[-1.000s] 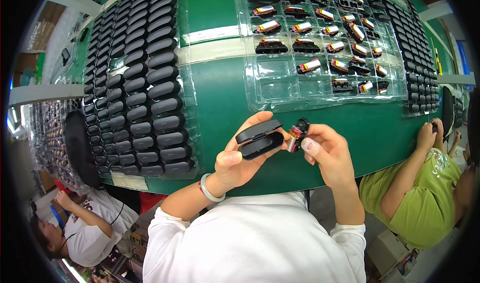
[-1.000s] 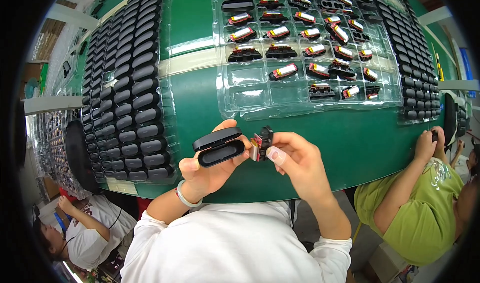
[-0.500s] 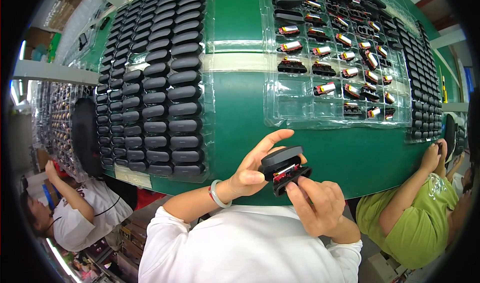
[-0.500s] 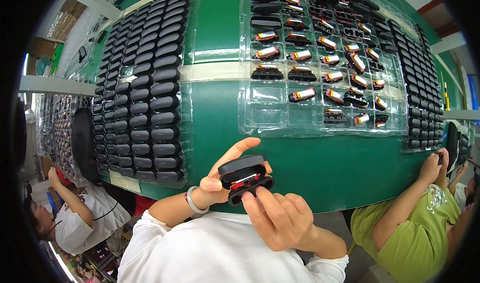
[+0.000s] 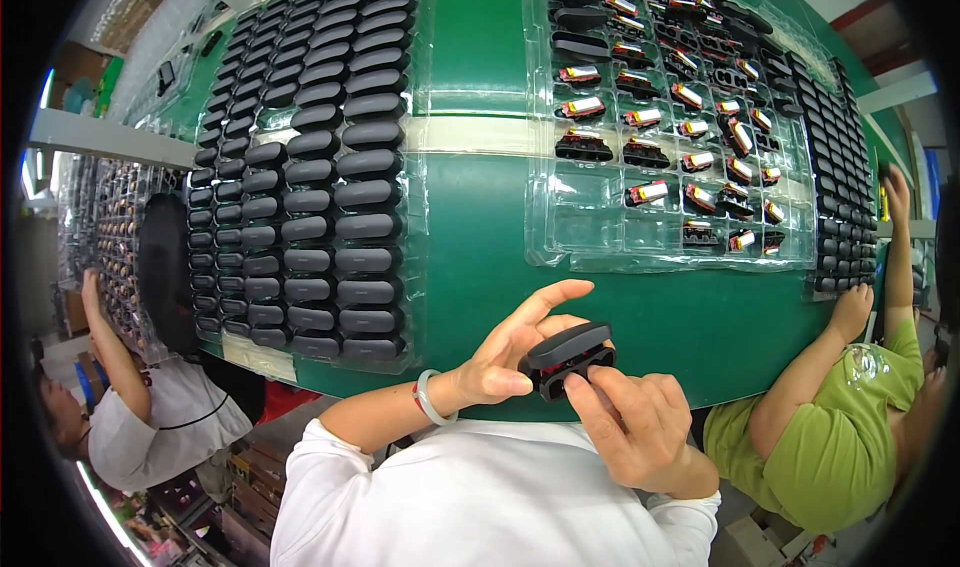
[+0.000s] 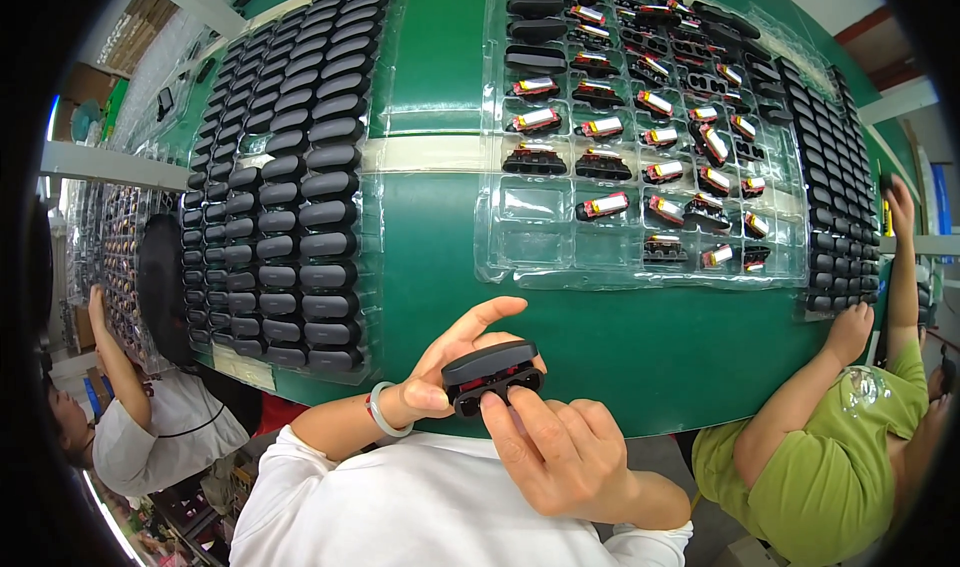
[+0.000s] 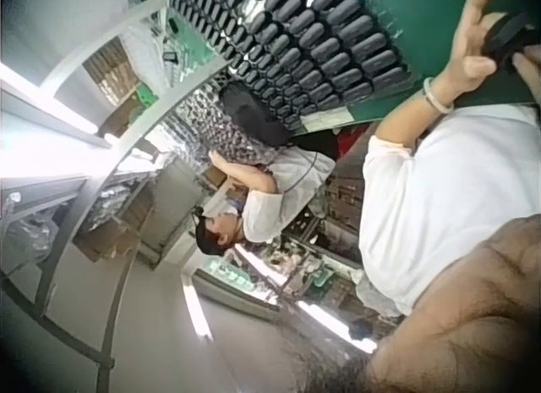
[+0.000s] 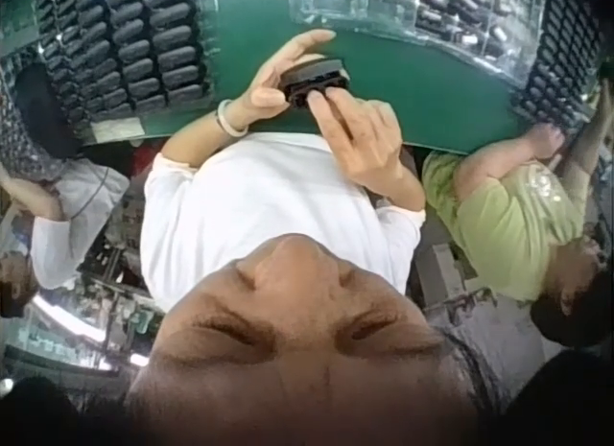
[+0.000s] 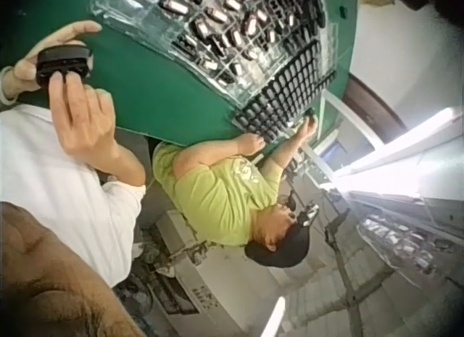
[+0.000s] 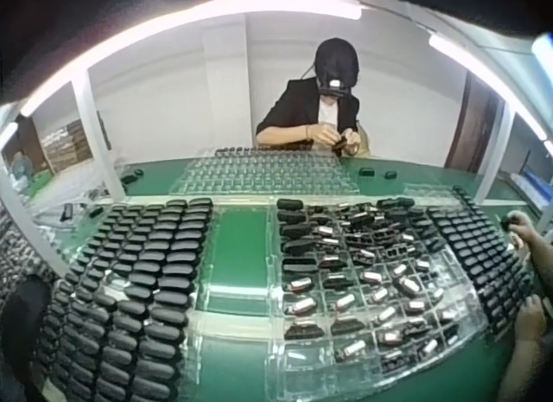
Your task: The person assembles electronic components into earbud cases by hand at a manufacturing workstation.
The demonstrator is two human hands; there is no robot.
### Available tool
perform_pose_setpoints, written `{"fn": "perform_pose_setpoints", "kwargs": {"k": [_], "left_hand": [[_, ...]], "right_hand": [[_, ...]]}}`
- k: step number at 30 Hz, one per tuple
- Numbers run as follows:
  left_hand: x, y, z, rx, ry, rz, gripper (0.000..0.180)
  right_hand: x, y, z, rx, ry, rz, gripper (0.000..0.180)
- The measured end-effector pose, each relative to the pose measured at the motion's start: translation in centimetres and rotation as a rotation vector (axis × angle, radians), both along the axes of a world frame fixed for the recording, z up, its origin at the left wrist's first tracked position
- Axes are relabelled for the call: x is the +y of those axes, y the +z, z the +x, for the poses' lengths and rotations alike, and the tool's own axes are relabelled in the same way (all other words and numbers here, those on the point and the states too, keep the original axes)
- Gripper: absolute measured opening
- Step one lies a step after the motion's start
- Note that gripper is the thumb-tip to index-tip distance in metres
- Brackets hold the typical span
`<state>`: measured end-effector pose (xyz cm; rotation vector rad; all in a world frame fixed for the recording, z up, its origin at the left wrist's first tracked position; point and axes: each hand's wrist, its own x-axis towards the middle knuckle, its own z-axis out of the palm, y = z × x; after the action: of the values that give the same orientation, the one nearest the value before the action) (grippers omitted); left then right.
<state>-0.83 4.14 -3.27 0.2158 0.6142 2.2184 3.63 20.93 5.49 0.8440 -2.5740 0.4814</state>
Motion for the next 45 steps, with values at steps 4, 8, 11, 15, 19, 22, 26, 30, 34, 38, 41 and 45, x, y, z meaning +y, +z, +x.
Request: {"fn": "perform_pose_setpoints", "kwargs": {"k": [4,8,11,15,19,22,26,30,34,38,41,45], "left_hand": [[0.1,0.1,-0.2,0.013,-0.02,0.008,0.107],[0.0,0.0,-0.2,0.009,-0.031,0.004,0.107],[-0.1,0.0,-0.1,0.007,-0.064,0.012,0.108],[-0.1,0.1,0.1,0.008,-0.086,0.048,0.108],[0.0,0.8,0.1,-0.038,-0.084,-0.044,0.114],[0.0,0.8,-0.3,-0.053,-0.067,-0.045,0.113],[0.1,0.1,-0.2,-0.057,-0.079,0.011,0.108],[0.3,-0.2,-0.3,-0.105,-0.063,0.075,0.11],[0.3,0.2,-0.3,-0.128,-0.073,0.083,0.111],[0.2,-0.4,-0.3,-0.114,-0.095,0.064,0.107],[0.4,-0.3,-0.3,-0.108,-0.102,0.072,0.101],[0.4,1.0,-0.2,-0.145,-0.055,0.032,0.08]], "right_hand": [[0.0,-0.1,0.1,-0.019,-0.014,-0.029,0.031],[0.2,0.3,0.0,-0.039,0.007,-0.021,0.032],[0.4,0.9,0.0,-0.101,0.029,-0.034,0.033],[0.6,1.0,0.2,-0.133,0.034,-0.043,0.033],[0.3,0.5,0.0,-0.083,0.007,-0.061,0.033],[0.0,-0.1,-0.1,-0.069,-0.002,-0.035,0.032],[-0.2,-0.6,-0.1,-0.048,-0.03,-0.068,0.034],[-0.1,-1.0,0.0,-0.075,-0.014,-0.064,0.032],[-0.2,-1.6,0.4,-0.079,-0.031,-0.107,0.033],[-0.2,-2.2,0.5,-0.056,-0.004,-0.095,0.029],[-0.3,-2.7,0.2,-0.002,-0.015,-0.076,0.029],[0.1,-3.5,0.2,0.099,-0.028,-0.016,0.026]]}}
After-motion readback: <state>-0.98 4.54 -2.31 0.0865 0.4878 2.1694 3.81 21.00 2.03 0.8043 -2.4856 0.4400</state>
